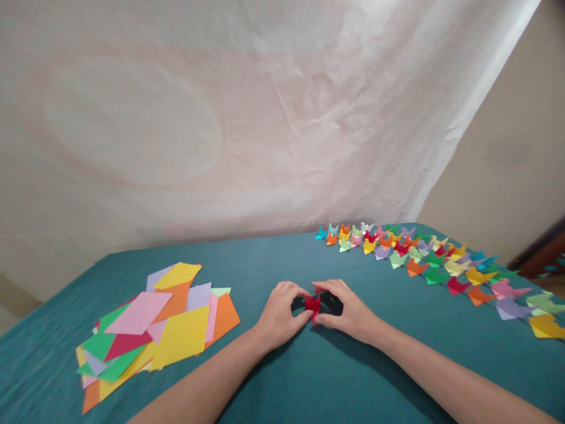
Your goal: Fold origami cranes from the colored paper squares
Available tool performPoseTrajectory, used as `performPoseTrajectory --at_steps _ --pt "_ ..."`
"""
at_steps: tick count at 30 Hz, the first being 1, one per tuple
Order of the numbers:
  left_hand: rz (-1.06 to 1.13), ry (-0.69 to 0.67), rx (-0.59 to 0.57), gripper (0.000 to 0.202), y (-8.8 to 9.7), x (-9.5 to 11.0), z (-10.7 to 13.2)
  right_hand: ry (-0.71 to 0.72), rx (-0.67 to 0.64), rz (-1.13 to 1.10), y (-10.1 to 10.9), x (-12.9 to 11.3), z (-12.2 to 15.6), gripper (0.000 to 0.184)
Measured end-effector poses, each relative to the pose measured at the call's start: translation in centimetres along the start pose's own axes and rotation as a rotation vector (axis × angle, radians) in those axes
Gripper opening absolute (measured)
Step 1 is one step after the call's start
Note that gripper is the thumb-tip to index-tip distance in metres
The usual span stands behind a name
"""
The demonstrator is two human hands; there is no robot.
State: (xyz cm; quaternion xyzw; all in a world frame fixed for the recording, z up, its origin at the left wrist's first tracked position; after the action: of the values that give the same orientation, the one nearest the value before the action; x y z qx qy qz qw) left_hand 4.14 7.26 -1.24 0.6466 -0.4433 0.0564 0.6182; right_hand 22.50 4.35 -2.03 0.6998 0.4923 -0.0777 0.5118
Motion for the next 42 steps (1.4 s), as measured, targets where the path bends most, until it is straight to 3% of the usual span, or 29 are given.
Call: performPoseTrajectory --at_steps 8,25,42 --pt "0.114 0.031 0.021 0.046 -0.13 -0.34 0.15 -0.009 -0.019 0.012 -0.52 0.34 0.09 0.062" --pt "0.009 0.002 -0.042 0.051 -0.29 -0.1 0.31 -0.038 -0.095 0.18 -0.82 0.45 0.03 0.073" --pt "-0.083 -0.012 -0.131 0.065 0.03 -0.48 0.41 -0.05 -0.077 0.152 -0.83 0.79 0.2 0.08"
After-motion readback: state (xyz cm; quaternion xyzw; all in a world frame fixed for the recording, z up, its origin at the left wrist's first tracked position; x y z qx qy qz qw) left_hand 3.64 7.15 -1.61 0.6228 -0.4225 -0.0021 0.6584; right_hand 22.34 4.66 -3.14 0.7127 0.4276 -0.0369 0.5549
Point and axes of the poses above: each hand's wrist, its own z-axis away from the middle knuckle, its own y-axis out of the back of the hand, x = y × z, the point moved 2 cm from there along -z, towards the middle knuckle, and after that the axes turned 11 degrees about y, right-handed, at the moved point
